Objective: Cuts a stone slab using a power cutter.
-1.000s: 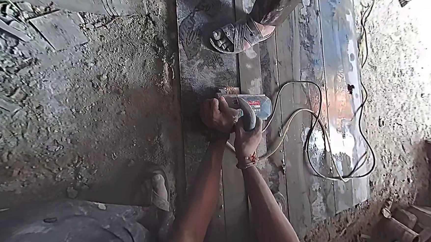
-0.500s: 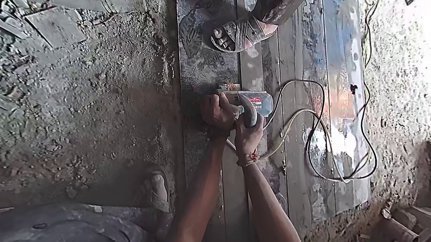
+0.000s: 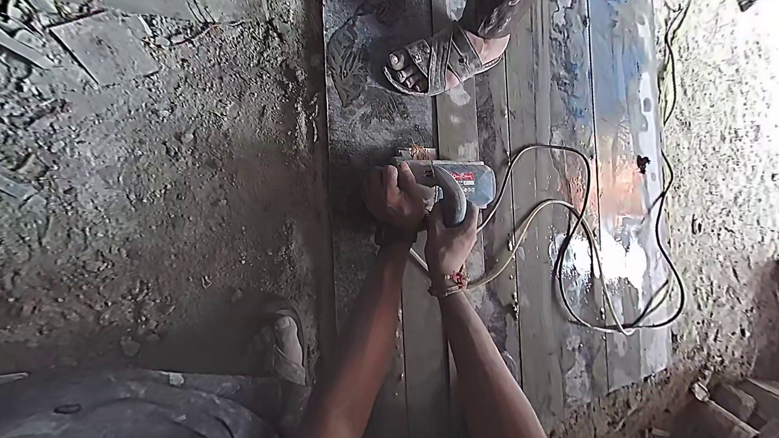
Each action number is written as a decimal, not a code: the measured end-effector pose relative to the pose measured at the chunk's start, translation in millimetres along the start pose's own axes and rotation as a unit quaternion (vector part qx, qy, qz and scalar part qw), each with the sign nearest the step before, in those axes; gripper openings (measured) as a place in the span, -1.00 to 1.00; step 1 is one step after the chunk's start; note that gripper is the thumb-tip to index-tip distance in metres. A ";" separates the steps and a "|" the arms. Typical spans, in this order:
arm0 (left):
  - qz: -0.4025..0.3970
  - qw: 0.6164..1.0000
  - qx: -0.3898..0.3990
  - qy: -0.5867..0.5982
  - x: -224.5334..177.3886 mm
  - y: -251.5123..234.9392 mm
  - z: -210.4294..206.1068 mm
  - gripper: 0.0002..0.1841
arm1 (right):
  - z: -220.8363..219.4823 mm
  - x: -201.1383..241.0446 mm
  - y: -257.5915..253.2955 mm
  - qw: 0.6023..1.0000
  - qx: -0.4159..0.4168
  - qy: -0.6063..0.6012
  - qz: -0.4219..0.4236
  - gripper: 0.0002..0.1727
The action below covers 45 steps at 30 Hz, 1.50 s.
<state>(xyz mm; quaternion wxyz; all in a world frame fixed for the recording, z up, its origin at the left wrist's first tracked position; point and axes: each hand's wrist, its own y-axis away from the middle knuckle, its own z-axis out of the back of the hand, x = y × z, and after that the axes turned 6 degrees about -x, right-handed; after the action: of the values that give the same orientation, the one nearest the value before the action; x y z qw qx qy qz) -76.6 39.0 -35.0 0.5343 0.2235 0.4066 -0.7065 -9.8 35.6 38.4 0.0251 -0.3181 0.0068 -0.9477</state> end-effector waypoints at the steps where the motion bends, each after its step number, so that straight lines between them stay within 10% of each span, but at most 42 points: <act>1: 0.003 1.000 0.000 -0.001 -0.1 0.0 -0.8 -0.55 | -0.4 0.1 -0.7 1.000 -0.002 0.001 0.004 -0.52; 45: -0.044 0.994 -0.090 0.043 -1.7 -33.1 -34.0 -0.57 | -16.6 14.7 -22.4 1.000 0.011 -0.019 -0.006 -0.55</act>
<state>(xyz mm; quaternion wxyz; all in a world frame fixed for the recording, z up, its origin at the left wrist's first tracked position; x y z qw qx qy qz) -111.2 70.9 -42.0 0.5029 0.1863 0.5002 -0.6798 -32.5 57.2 34.7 0.0229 -0.3356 -0.0056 -0.9417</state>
